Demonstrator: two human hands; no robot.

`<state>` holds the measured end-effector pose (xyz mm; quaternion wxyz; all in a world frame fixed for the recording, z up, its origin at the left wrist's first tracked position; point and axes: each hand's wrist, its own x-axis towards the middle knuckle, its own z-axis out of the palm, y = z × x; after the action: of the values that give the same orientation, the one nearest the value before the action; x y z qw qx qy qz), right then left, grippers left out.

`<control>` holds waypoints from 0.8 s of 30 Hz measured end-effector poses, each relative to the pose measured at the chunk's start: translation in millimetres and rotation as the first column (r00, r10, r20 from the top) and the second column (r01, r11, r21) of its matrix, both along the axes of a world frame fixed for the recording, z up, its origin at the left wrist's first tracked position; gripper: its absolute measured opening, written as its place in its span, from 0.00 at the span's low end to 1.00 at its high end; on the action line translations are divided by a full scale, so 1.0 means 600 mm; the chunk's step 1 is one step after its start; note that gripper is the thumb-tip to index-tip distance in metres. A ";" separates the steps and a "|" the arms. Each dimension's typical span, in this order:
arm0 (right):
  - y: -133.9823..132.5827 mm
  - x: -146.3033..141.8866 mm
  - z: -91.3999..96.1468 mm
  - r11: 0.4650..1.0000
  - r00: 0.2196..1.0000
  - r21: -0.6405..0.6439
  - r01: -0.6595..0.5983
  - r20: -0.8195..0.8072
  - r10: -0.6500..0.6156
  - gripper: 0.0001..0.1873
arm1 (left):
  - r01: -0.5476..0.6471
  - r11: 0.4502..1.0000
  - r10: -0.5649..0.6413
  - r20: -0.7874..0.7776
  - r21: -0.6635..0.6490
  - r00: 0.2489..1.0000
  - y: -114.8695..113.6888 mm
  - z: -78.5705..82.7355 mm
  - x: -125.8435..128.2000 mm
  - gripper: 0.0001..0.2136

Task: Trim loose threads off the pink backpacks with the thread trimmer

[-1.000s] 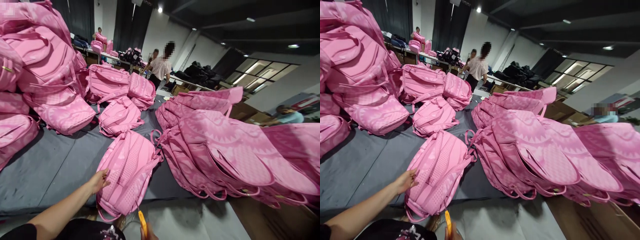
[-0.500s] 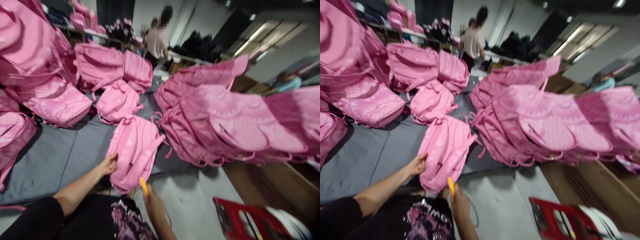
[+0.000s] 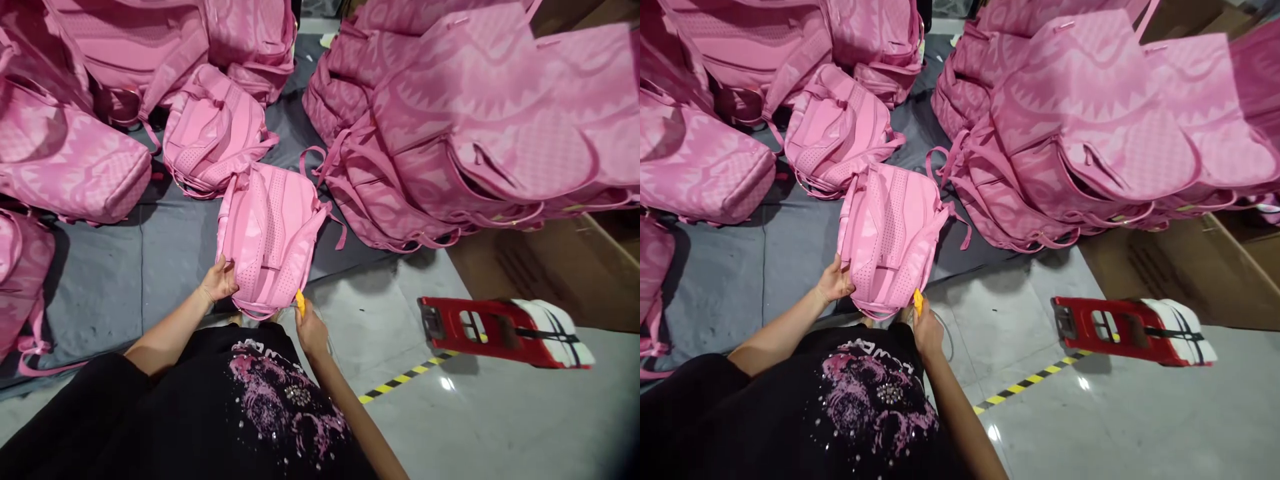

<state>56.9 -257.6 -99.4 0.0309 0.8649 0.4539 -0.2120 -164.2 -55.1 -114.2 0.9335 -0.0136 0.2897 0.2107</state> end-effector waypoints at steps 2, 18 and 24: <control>0.001 0.006 0.004 0.999 0.997 -0.025 0.041 -0.058 -0.042 0.19 | -0.004 1.000 0.004 -0.017 -0.013 1.000 -0.001 0.001 0.004 0.25; -0.048 0.018 0.039 0.965 0.945 0.020 0.261 -0.209 -0.252 0.20 | -0.029 0.998 0.027 -0.037 -0.054 0.999 0.007 0.012 0.046 0.29; -0.156 -0.017 0.053 0.948 0.907 0.004 0.317 -0.294 -0.302 0.24 | -0.021 1.000 0.021 -0.021 -0.014 1.000 0.007 0.008 0.052 0.26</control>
<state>46.9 -351.0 -67.4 -0.0922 0.8860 0.3159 -0.3266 -132.9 -51.2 -109.3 0.9280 -0.0213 0.3010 0.2186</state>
